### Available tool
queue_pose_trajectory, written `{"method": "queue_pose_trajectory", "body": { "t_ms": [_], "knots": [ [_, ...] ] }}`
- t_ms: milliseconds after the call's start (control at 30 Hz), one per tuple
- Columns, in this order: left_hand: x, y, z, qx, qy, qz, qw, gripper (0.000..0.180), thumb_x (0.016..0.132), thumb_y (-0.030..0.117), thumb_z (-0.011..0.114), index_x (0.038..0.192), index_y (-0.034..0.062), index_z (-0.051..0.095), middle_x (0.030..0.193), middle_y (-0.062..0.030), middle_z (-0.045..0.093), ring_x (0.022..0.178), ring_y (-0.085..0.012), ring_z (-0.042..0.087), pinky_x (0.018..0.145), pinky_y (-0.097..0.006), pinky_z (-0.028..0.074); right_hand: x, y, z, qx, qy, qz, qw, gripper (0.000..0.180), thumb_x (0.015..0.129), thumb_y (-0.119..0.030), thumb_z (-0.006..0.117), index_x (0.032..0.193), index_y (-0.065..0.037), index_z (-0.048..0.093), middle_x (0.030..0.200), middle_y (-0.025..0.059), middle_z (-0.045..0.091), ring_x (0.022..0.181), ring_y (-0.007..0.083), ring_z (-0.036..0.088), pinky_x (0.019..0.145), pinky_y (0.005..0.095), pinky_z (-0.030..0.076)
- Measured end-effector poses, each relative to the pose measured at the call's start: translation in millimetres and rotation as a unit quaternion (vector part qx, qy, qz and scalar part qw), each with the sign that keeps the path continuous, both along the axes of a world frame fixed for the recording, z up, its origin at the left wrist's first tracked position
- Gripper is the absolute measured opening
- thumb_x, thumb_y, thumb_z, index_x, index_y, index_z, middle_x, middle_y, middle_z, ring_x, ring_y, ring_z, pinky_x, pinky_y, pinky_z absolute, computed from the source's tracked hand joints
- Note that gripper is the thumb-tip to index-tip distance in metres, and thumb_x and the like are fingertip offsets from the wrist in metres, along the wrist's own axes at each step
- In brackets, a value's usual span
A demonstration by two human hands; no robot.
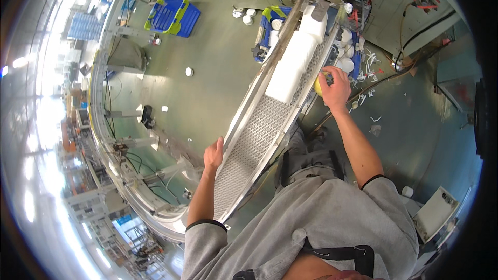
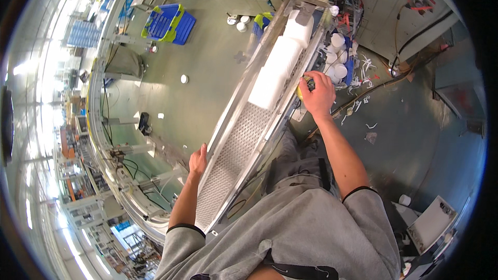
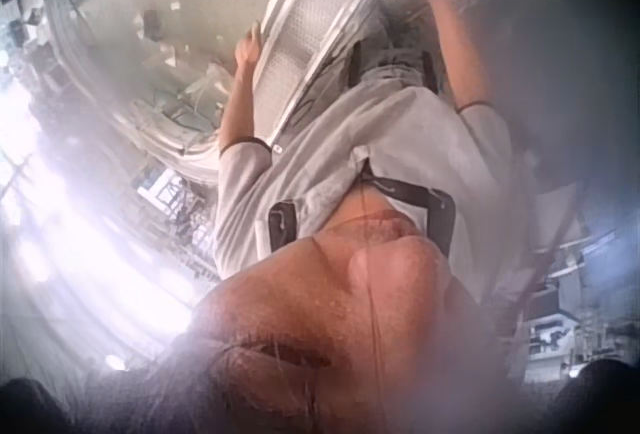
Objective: The person places white cups onto a moving conveyor belt from a nearby blue crate. They use their hands to position the cups upright on the belt and occasionally adjust them as they move along the line.
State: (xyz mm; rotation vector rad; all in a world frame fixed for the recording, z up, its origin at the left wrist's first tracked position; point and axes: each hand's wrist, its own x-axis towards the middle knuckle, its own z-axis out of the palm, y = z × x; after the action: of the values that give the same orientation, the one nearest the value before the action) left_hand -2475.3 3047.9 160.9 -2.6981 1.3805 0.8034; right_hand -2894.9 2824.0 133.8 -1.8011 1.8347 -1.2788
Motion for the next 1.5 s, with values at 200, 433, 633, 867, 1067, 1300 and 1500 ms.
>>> {"method": "queue_pose_trajectory", "body": {
  "t_ms": [200, 433, 633, 867, 1067, 1300, 1500],
  "knots": [
    [-3.9, -2.7, 6.8, -0.010, 0.009, 0.009, 1.000, 0.072, 0.097, 0.067, 0.029, 0.100, 0.0071, 0.068, 0.094, -0.0240, 0.068, 0.098, -0.0466, 0.061, 0.084, -0.051, 0.047, 2.5, 0.4, 0.2, 0.001, 0.006, 0.002, 1.000, 0.019, 0.087, -0.030, 0.071, 0.099, -0.015, 0.069, 0.108, 0.0002, 0.068, 0.103, 0.0240, 0.062, 0.088, 0.0379, 0.049],
    [-4.7, -4.5, 9.8, -0.006, 0.016, 0.023, 1.000, 0.069, 0.097, 0.065, 0.032, 0.099, 0.0079, 0.070, 0.093, -0.0219, 0.069, 0.098, -0.0446, 0.063, 0.084, -0.050, 0.048, 3.1, -0.2, -2.7, -0.007, 0.008, 0.019, 1.000, 0.019, 0.087, -0.028, 0.071, 0.099, -0.013, 0.069, 0.107, 0.0023, 0.068, 0.103, 0.0262, 0.062, 0.088, 0.0391, 0.049],
    [-5.8, -3.6, 12.8, -0.006, 0.020, 0.023, 1.000, 0.069, 0.097, 0.067, 0.032, 0.102, 0.0090, 0.070, 0.096, -0.0220, 0.069, 0.100, -0.0441, 0.063, 0.086, -0.049, 0.048, 4.4, -0.1, 2.1, -0.006, 0.009, 0.024, 1.000, 0.018, 0.088, -0.023, 0.069, 0.101, -0.011, 0.069, 0.106, 0.0038, 0.068, 0.102, 0.0266, 0.062, 0.088, 0.0374, 0.049],
    [-7.7, -7.3, 18.4, 0.003, 0.023, 0.024, 0.999, 0.070, 0.096, 0.066, 0.033, 0.106, 0.0085, 0.070, 0.100, -0.0230, 0.069, 0.103, -0.0443, 0.062, 0.089, -0.048, 0.048, 3.4, -0.3, -1.6, -0.011, 0.014, 0.031, 0.999, 0.020, 0.088, -0.026, 0.070, 0.101, -0.012, 0.068, 0.107, 0.0022, 0.067, 0.102, 0.0266, 0.062, 0.087, 0.0389, 0.048],
    [-5.8, -4.1, 16.4, -0.010, 0.026, 0.030, 0.999, 0.069, 0.096, 0.066, 0.034, 0.106, 0.0086, 0.071, 0.101, -0.0236, 0.069, 0.103, -0.0443, 0.062, 0.088, -0.047, 0.048, 4.6, -0.6, -1.8, -0.015, 0.015, 0.035, 0.999, 0.020, 0.088, -0.025, 0.070, 0.101, -0.011, 0.068, 0.108, 0.0028, 0.067, 0.102, 0.0272, 0.062, 0.088, 0.0391, 0.048],
    [-4.5, -5.2, 14.4, -0.001, 0.022, 0.028, 0.999, 0.069, 0.096, 0.066, 0.034, 0.100, 0.0074, 0.071, 0.097, -0.0239, 0.069, 0.100, -0.0450, 0.062, 0.086, -0.048, 0.048, 6.6, 0.1, 1.0, -0.013, 0.007, 0.031, 0.999, 0.020, 0.088, -0.025, 0.070, 0.102, -0.012, 0.068, 0.108, 0.0025, 0.067, 0.103, 0.0269, 0.061, 0.088, 0.0393, 0.048],
    [-6.5, -7.5, 15.8, -0.002, 0.019, 0.027, 0.999, 0.069, 0.096, 0.066, 0.034, 0.099, 0.0079, 0.071, 0.097, -0.0236, 0.069, 0.100, -0.0451, 0.062, 0.085, -0.049, 0.048, 4.9, -0.2, -1.8, -0.009, 0.013, 0.028, 0.999, 0.020, 0.088, -0.026, 0.070, 0.102, -0.012, 0.068, 0.108, 0.0020, 0.067, 0.103, 0.0265, 0.061, 0.089, 0.0391, 0.048]
  ]
}}
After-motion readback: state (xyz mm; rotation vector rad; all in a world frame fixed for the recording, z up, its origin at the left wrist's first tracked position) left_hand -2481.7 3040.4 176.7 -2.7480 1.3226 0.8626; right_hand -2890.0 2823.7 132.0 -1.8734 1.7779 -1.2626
